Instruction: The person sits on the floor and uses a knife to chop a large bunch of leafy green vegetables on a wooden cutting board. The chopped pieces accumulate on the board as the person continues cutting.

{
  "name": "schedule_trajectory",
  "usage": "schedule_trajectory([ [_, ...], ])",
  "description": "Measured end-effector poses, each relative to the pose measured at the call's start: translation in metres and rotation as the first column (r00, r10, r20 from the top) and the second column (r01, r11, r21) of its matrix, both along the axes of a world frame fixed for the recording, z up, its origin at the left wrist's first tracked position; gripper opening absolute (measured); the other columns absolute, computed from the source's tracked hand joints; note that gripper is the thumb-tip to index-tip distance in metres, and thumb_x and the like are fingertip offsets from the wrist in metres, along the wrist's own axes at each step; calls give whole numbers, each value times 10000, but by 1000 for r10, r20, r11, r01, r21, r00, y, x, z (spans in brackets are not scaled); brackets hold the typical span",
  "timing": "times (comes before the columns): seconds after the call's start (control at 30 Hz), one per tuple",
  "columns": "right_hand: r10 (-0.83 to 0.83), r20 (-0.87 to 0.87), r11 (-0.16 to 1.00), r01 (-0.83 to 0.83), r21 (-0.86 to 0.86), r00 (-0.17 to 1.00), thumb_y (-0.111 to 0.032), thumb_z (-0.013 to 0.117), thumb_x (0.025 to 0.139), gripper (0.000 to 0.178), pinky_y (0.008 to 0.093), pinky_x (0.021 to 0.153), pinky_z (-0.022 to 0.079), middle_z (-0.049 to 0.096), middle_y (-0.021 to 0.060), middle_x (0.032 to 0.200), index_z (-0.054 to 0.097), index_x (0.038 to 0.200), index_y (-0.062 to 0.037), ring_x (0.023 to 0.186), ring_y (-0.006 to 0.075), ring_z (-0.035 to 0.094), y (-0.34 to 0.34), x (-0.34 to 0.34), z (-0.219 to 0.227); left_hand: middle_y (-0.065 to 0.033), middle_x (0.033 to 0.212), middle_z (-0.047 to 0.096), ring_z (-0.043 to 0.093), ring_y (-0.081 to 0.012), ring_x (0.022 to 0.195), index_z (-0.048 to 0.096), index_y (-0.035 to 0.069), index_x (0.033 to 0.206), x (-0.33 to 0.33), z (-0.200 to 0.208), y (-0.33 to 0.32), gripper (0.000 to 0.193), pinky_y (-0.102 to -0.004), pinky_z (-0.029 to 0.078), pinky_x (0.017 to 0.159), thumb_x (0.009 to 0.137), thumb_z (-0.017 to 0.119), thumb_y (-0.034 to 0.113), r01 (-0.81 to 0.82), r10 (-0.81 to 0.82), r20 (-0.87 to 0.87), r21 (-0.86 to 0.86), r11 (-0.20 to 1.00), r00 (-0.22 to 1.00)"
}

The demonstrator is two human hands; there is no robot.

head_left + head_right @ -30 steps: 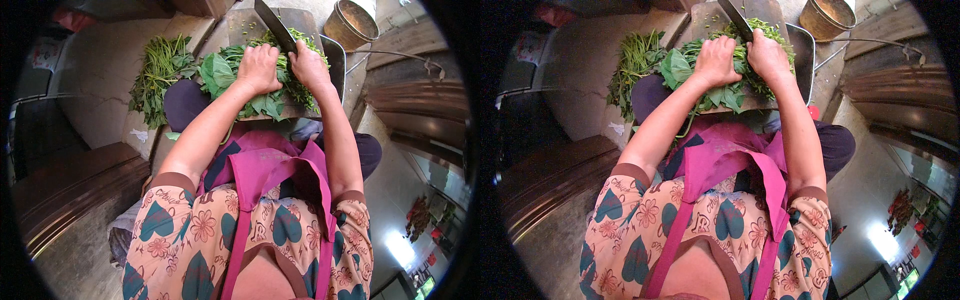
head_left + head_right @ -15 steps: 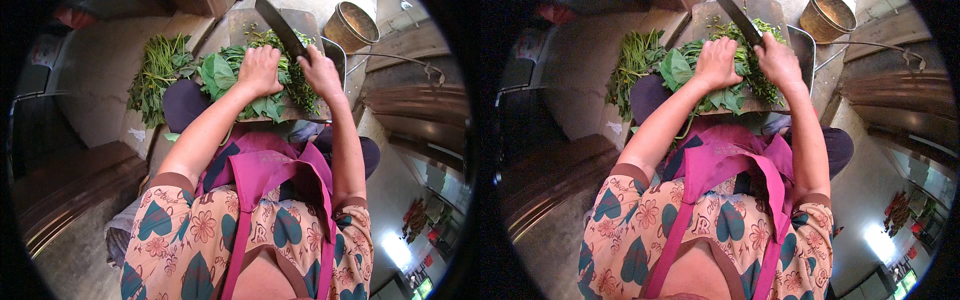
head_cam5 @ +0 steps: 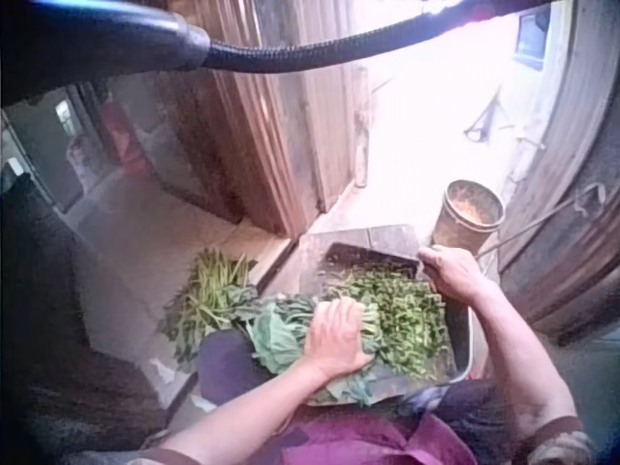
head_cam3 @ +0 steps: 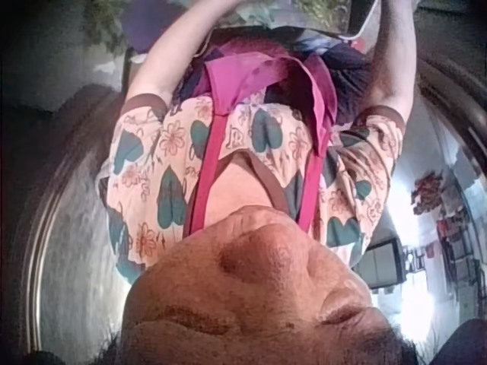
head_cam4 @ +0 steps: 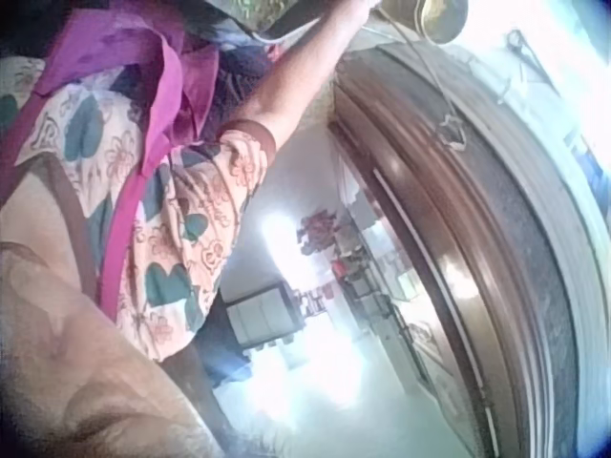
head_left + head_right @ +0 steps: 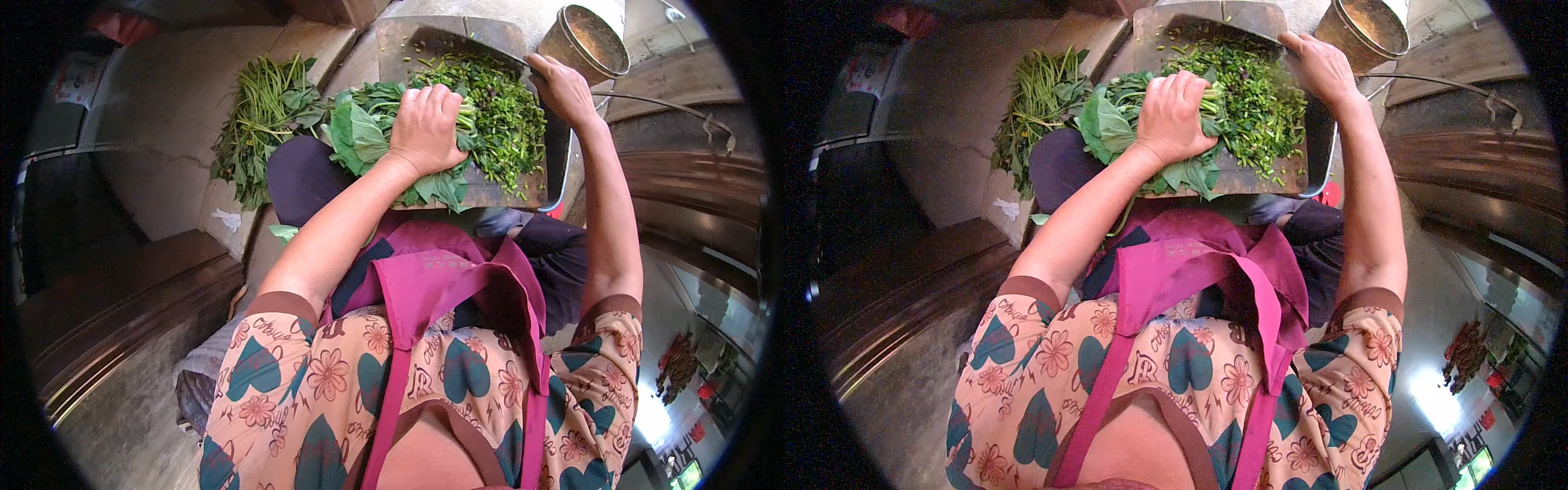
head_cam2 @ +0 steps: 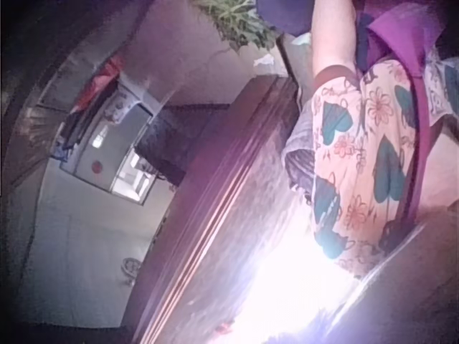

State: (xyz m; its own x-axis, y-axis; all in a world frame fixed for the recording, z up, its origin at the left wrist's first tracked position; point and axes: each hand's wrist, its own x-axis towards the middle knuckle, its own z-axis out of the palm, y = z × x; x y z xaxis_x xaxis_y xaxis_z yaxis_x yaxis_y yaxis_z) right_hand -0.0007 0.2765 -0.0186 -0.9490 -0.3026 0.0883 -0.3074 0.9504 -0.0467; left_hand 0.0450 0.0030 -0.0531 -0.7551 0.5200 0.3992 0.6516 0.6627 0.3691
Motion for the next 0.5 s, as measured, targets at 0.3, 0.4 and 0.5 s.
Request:
schedule_trajectory([
  [0.3, 90, 9, 996, -90, -4, 996, -79, 586, 819, 236, 431, 754, 492, 615, 129, 952, 595, 1054, -107, 911, 351, 614, 8, 57, 62, -99, 1012, 544, 543, -279, 988, 529, 68, 1053, 4, -4, -4, 687, -402, 391, 877, 476, 825, 294, 4, 4, -88, 100, 995, 996],
  [0.4, 60, -91, 989, -72, -128, 994, -122, 596, 848, 238, 446, 751, 492, 615, 136, 949, 576, 1084, -97, 904, 374, 609, -1, 53, 55, -102, 1039, 557, 549, -283, 1005, 529, 71, 1080, 9, -4, -10, 724, -409, 392, 887, 464, 835, 294, 22, 6, -143, 188, 982, 990],
  [0.5, -4, -99, 944, -29, -329, 995, -170, 598, 872, 226, 490, 754, 490, 629, 209, 940, 553, 1054, -44, 902, 422, 608, -38, 38, 25, -107, 1055, 566, 559, -294, 998, 523, 73, 1099, 10, -8, -14, 765, -419, 398, 880, 443, 852, 289, 46, -1, -176, 248, 968, 984],
])
